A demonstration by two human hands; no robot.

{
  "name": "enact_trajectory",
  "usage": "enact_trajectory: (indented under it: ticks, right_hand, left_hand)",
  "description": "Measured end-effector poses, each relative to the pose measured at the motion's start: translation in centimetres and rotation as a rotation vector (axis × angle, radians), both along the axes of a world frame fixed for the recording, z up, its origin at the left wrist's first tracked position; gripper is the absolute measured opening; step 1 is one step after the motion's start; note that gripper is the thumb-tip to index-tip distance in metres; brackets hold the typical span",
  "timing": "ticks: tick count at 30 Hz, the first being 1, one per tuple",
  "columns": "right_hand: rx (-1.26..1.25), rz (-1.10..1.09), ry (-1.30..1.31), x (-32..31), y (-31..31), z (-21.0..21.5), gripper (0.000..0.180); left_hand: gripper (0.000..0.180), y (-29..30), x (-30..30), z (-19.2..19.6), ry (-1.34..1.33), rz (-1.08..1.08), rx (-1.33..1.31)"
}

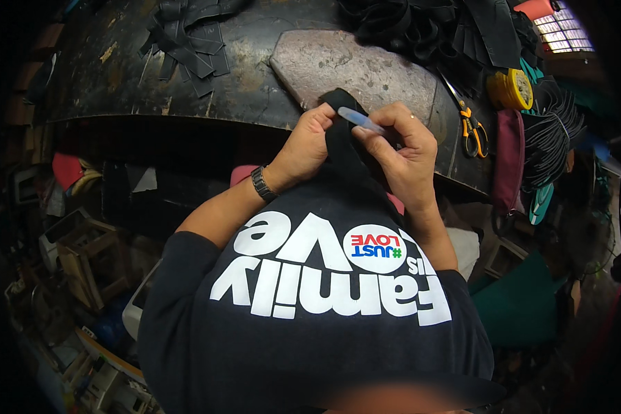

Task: The person marks multiple black leather strips with a blue pen and then cuts them with scissors. They handle each strip one at a time, folding and aligning edges before marking and cutting.

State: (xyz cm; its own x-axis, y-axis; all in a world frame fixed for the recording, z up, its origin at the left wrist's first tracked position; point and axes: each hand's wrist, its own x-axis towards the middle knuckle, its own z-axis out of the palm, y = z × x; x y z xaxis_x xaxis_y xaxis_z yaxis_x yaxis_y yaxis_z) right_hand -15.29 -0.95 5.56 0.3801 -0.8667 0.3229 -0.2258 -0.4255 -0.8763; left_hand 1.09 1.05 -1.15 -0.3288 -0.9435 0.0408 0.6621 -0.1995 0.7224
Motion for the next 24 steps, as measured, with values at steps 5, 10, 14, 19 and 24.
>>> enact_trajectory:
  ticks: [5, 10, 14, 19, 24]
  right_hand:
    - [0.030, -0.107, -0.040, 0.2, 0.4, -0.1, 0.014]
    - [0.069, -0.001, -0.018, -1.0, 0.2, 0.0, 0.015]
    - [0.182, 0.068, -0.091, -1.8, 0.7, 0.0, 0.015]
    - [0.326, 0.083, -0.308, -1.7, 1.2, -0.6, 0.014]
    - [0.381, 0.042, -0.373, -1.2, 1.5, -0.7, 0.011]
  left_hand:
    - [0.019, 0.4, -0.2, 0.0, 0.086, 0.075, 0.108]
    - [0.019, -0.1, 0.5, 0.3, -0.028, -0.071, 0.039]
    - [0.019, 0.2, 0.1, 0.9, -0.125, 0.112, 0.042]
    - [0.021, 0.6, 0.0, 1.3, -0.217, 0.101, 0.034]
    - [0.020, 0.9, 0.3, 0.6, -0.320, 0.088, 0.013]
